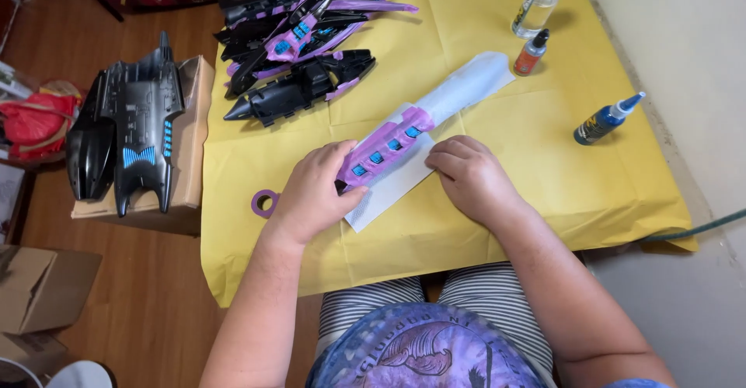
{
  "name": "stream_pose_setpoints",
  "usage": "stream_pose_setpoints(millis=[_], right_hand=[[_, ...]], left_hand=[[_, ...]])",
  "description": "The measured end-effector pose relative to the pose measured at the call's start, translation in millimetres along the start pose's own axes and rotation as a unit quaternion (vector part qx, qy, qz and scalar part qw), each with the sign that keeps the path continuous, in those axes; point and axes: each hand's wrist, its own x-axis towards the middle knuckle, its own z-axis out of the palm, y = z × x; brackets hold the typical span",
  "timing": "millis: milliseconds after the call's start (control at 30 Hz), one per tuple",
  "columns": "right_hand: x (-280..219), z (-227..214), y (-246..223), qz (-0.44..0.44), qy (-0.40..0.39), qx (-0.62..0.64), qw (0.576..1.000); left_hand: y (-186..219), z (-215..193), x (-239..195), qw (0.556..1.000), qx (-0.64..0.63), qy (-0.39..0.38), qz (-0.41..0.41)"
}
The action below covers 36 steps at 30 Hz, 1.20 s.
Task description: Applying masking tape and paper towels to a plastic model component to protect specific areas during a painting process.
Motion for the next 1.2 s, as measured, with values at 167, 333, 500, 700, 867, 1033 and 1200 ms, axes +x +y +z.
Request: stream_pose_setpoints(millis=[167,333,500,700,867,1033,1200], right_hand=[[-4,3,11,0.028,0.002,-0.035,0.999],[-2,-1,6,0.037,0.007,-0.027,0.999],[-2,-3,3,0.046,0.009,-0.020,0.999],[-2,-5,1,0.053,0.017,0.009,0.998],[-1,-8,-1,0.053,0.024,0.022,0.998],[-1,-14,-2,0.074,0.028,0.056,0.995],[-1,-15,-5,0.095,0.018,0.069,0.993]], left_hand=[[-3,4,-3,0.999,0.049,0.003,0.014],[-2,9,-11,0.997,0.078,0.006,0.029],[-4,12,-14,0.989,0.127,0.034,0.062],[-9,14,-15,0.987,0.135,0.053,0.066],[-7,5,-21,0.992,0.095,0.065,0.045],[-7,-4,-31,0.995,0.074,0.068,0.028],[-20,0,-36,0.994,0.064,0.083,0.034]])
